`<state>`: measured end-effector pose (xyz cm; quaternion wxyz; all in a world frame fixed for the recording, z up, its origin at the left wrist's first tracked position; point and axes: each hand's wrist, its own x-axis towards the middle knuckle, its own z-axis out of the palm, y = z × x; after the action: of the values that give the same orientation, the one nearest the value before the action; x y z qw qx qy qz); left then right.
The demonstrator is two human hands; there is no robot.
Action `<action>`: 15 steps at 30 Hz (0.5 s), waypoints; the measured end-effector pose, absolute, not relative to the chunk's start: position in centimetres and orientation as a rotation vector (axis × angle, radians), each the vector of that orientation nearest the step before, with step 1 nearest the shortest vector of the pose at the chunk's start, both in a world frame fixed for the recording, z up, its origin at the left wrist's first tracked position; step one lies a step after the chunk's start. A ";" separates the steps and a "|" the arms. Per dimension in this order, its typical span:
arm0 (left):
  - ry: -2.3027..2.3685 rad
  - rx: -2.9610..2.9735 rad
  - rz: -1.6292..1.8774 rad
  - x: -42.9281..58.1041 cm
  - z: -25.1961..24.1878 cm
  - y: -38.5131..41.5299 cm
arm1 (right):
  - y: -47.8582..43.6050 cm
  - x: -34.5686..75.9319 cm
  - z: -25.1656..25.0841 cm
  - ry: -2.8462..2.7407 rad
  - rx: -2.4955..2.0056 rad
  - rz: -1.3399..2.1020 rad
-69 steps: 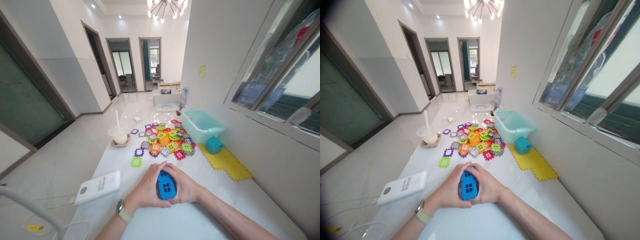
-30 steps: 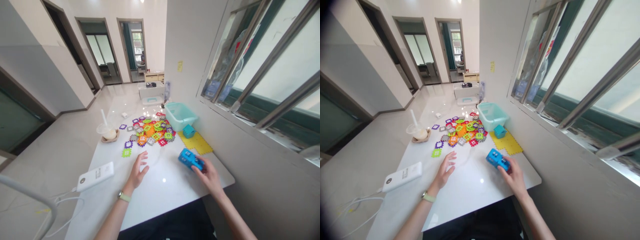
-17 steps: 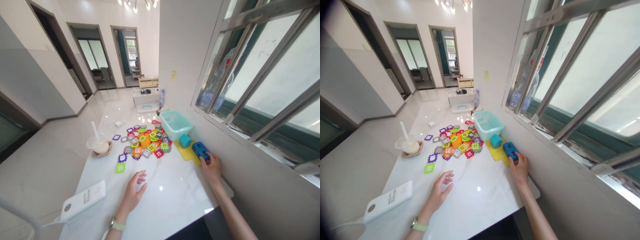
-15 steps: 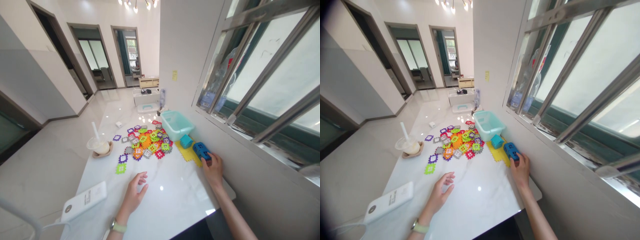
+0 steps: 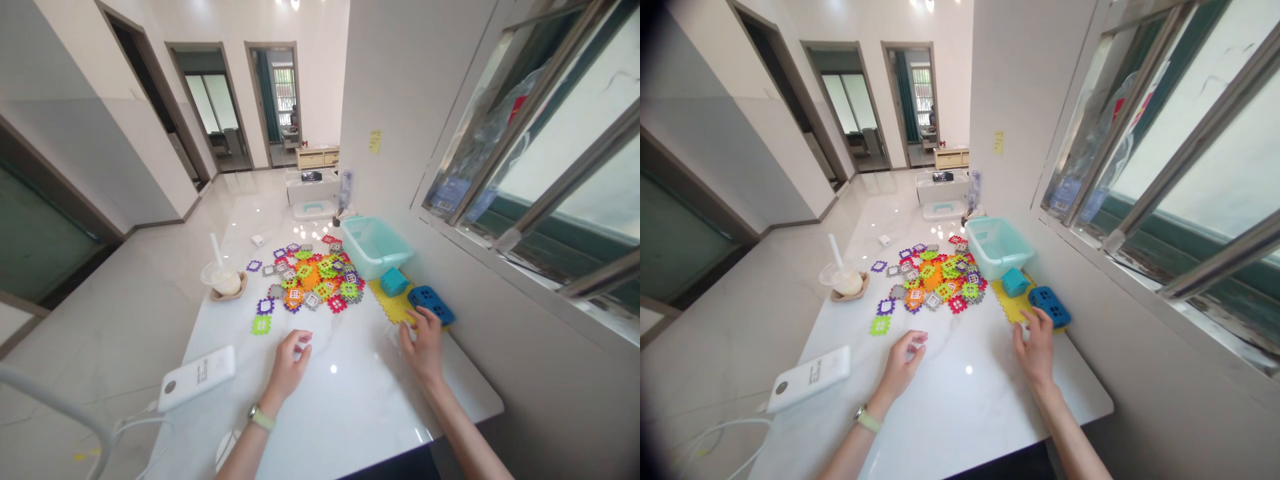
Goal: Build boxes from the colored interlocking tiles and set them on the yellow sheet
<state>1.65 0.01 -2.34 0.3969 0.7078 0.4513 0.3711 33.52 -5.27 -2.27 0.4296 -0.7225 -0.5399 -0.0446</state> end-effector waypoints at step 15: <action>1.103 1.900 0.915 2.2 -3.2 0.9 | -3.6 34.8 -3.8 -1.437 -1.838 -0.221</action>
<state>2.16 0.88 -3.16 0.3715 0.7413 0.4303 0.3568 34.81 -3.61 -3.80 0.3884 -0.7227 -0.5651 -0.0870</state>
